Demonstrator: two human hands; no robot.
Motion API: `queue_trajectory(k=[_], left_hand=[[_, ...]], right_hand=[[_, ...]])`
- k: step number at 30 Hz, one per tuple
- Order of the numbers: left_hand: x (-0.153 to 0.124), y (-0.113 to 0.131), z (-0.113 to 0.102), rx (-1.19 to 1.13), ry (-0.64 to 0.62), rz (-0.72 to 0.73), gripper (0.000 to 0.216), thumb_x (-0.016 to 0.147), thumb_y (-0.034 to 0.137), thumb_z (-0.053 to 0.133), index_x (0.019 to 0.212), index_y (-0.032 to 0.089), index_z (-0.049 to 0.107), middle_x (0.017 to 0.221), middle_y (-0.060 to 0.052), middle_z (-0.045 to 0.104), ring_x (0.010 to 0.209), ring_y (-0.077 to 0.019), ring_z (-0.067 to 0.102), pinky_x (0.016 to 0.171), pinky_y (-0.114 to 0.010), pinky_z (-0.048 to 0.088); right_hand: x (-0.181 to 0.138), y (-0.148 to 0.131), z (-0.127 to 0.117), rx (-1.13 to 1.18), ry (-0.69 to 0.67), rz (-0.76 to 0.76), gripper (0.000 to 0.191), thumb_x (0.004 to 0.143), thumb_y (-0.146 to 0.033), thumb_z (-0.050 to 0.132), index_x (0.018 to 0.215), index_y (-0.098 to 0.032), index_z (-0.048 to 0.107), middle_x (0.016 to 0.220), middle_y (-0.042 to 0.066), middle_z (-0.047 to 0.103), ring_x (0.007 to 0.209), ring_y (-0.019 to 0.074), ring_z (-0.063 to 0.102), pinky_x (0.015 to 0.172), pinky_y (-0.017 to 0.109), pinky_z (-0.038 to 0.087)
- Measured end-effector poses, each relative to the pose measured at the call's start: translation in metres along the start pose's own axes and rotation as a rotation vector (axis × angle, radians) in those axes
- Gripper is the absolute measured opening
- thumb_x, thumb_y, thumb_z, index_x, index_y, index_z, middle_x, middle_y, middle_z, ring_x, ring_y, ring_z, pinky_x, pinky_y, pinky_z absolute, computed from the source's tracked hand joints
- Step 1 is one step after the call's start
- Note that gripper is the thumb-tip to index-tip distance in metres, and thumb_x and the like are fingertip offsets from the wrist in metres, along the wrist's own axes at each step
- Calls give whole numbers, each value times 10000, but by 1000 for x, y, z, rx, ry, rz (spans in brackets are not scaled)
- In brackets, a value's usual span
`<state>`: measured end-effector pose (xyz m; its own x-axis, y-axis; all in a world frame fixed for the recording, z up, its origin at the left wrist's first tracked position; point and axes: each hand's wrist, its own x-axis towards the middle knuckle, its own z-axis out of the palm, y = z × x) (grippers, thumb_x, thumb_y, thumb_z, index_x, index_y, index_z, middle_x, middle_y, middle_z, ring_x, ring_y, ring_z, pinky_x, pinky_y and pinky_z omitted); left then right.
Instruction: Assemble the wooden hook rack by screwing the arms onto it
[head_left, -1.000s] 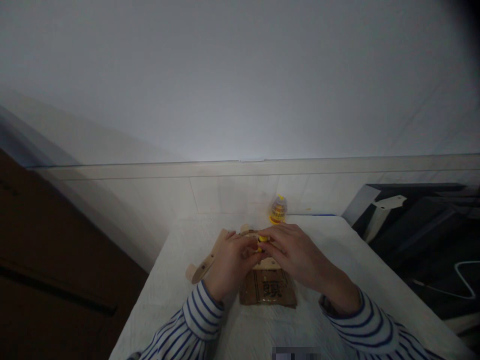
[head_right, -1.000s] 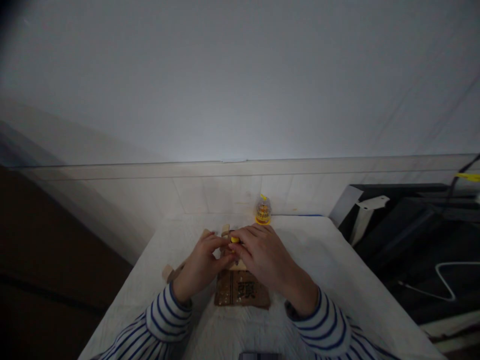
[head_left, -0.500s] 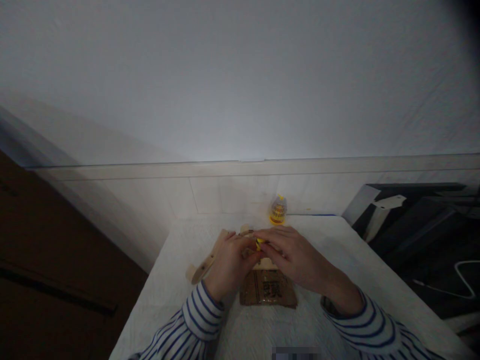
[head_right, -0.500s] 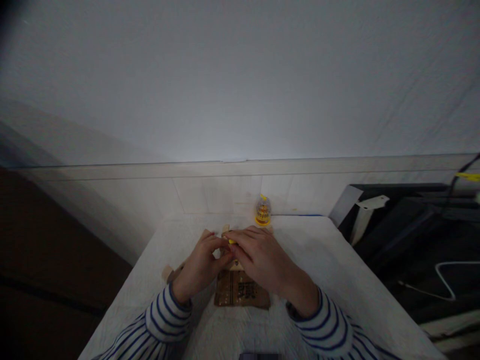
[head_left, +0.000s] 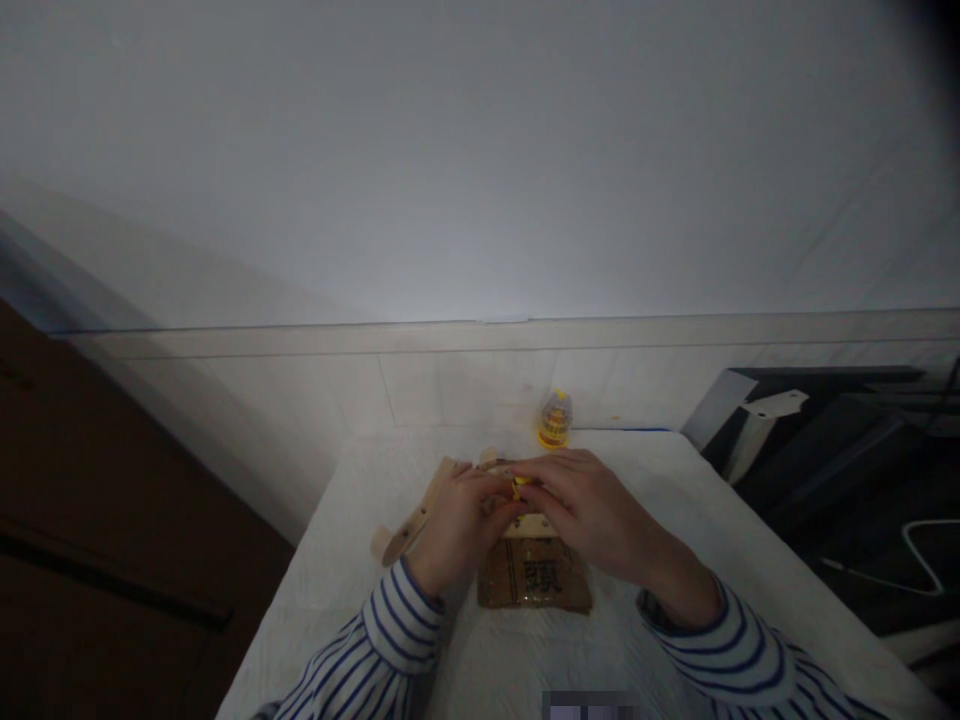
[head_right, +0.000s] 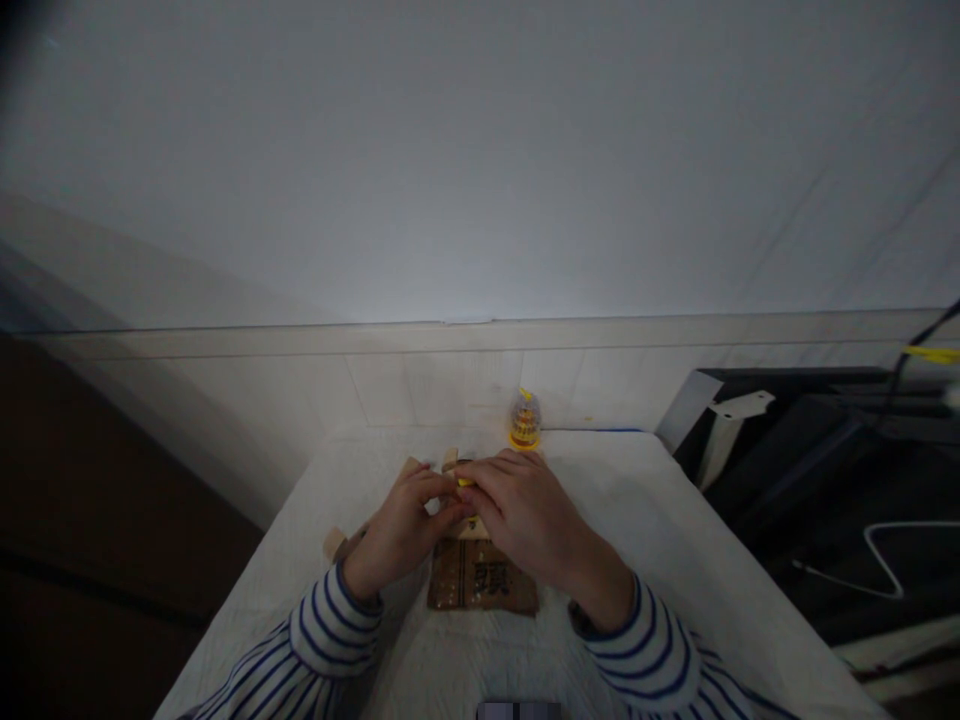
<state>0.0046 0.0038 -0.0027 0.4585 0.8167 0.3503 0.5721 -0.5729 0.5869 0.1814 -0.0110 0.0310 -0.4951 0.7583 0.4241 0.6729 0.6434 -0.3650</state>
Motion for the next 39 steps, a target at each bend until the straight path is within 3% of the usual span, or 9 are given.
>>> queue_trajectory(k=[8,20,32,36,39], left_hand=[[-1,-2,-1,-41,-4,64,93,868,208,626,913,224,705,930,-12,725,891,-190,625,867,-330,421],[1,1,-8,-74,-33,149,89,868,157,609,826,196,678,770,-11,674,862,-183,609,846,-298,434],[-1,-3,1,-21,5,-14,94,820,225,675,910,230,703,862,5,722,858,-192,622,907,-360,377],[-2,-5,3,-20,14,-34,155,818,219,678,971,241,683,926,20,731,890,-185,623,1009,-413,290],[-3,-3,2,-16,25,-21,118,837,201,650,945,234,683,917,11,727,925,-194,610,975,-401,318]], right_hand=[[-1,-1,1,-47,6,20,188,916,-210,538,1048,-201,672,1029,55,731,952,226,650,844,401,465],[-1,-5,4,-70,3,64,158,905,-228,572,1027,-179,660,944,49,715,924,232,629,839,411,448],[0,-2,7,-22,46,65,119,905,-249,568,975,-189,644,924,47,710,896,217,644,802,377,460],[0,-3,8,-24,48,65,128,894,-252,585,991,-189,639,923,48,708,894,220,644,803,386,466],[0,-3,8,-18,53,57,148,891,-243,586,1020,-190,636,959,52,713,918,223,648,826,399,472]])
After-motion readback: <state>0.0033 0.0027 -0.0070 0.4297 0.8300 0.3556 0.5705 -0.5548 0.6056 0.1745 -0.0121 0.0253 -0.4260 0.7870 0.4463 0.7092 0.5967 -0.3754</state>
